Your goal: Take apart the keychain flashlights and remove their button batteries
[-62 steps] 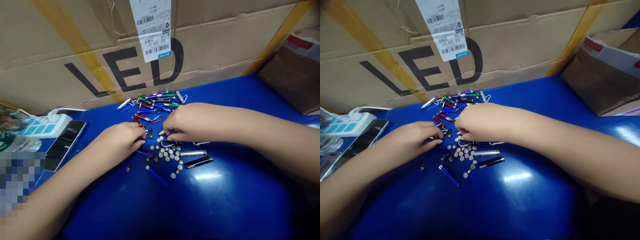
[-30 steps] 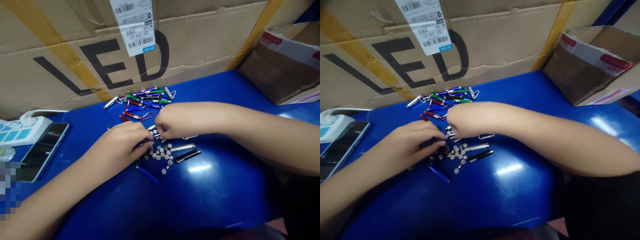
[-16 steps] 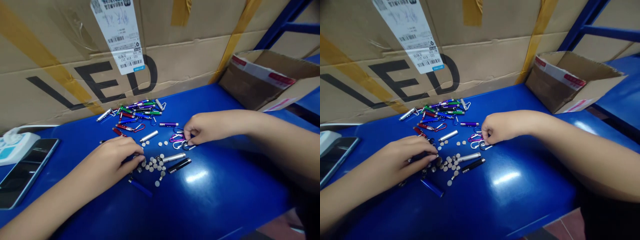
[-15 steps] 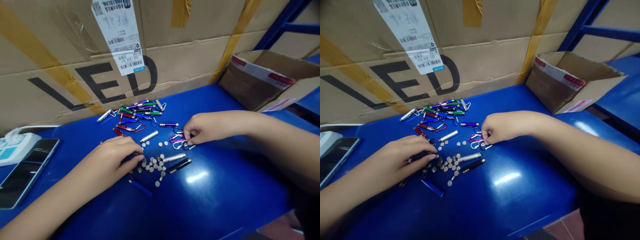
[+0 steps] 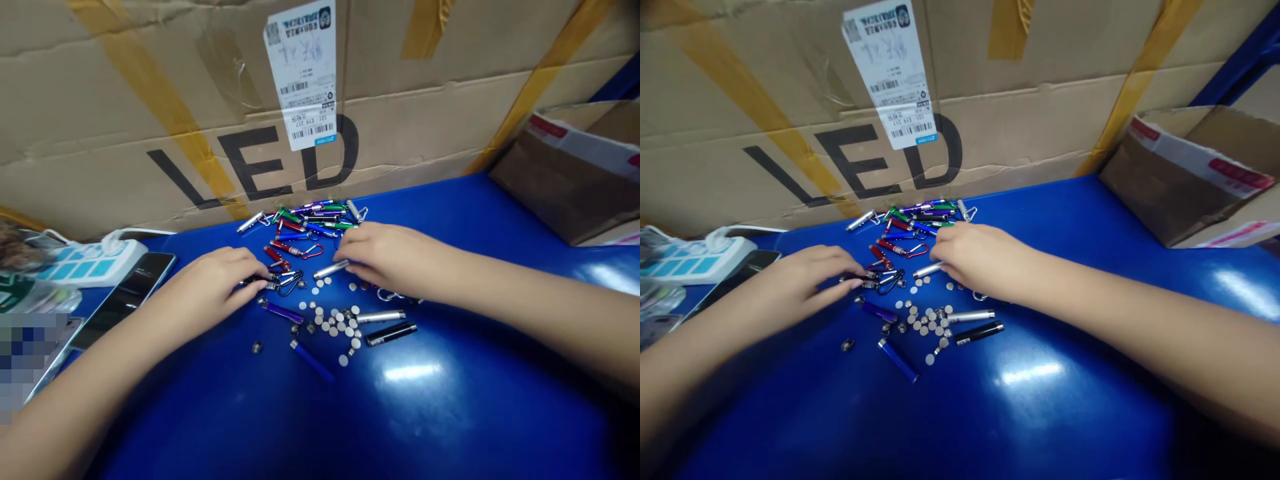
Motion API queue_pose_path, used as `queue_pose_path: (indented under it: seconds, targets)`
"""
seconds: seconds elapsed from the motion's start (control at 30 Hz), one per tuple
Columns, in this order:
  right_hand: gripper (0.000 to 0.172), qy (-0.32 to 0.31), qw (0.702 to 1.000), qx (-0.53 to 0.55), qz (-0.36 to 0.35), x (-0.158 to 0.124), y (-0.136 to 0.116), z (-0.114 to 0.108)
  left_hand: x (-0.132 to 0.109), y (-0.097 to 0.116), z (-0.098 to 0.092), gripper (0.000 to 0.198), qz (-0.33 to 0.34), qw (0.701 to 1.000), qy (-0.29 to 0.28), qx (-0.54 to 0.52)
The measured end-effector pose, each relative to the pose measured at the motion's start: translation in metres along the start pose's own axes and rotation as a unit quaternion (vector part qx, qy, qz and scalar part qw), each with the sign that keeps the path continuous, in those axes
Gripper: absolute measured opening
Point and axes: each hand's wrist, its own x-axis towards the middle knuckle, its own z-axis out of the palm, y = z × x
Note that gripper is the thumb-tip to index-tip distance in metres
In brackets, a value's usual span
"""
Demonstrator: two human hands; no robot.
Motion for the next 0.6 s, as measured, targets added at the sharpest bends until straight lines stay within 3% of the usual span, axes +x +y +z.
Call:
queue_pose_path:
  seconds: [0.1,0.23,0.33,0.43,0.6]
  targets:
    - [0.023,-0.036,0.999,-0.025,-0.008,0.017,-0.007,0.015,-0.009,0.006,0.006,0.03,0.027,0.999,0.016,-0.03]
    - [0.02,-0.028,0.999,-0.02,-0.016,0.017,-0.008,0.017,-0.011,0.014,0.017,0.023,0.085,0.996,0.01,-0.016]
    - [0.017,-0.01,1.0,0.018,-0.019,-0.001,-0.008,0.007,-0.007,0.014,0.024,0.016,0.108,0.994,-0.015,0.012]
    - [0.015,-0.036,0.997,0.07,-0.009,-0.029,-0.012,0.0,-0.004,0.015,0.025,0.017,0.106,0.994,-0.016,0.0]
    - [0.02,-0.016,0.997,0.068,0.02,-0.063,-0.024,0.007,-0.008,0.032,0.016,0.018,0.082,0.994,-0.001,-0.065]
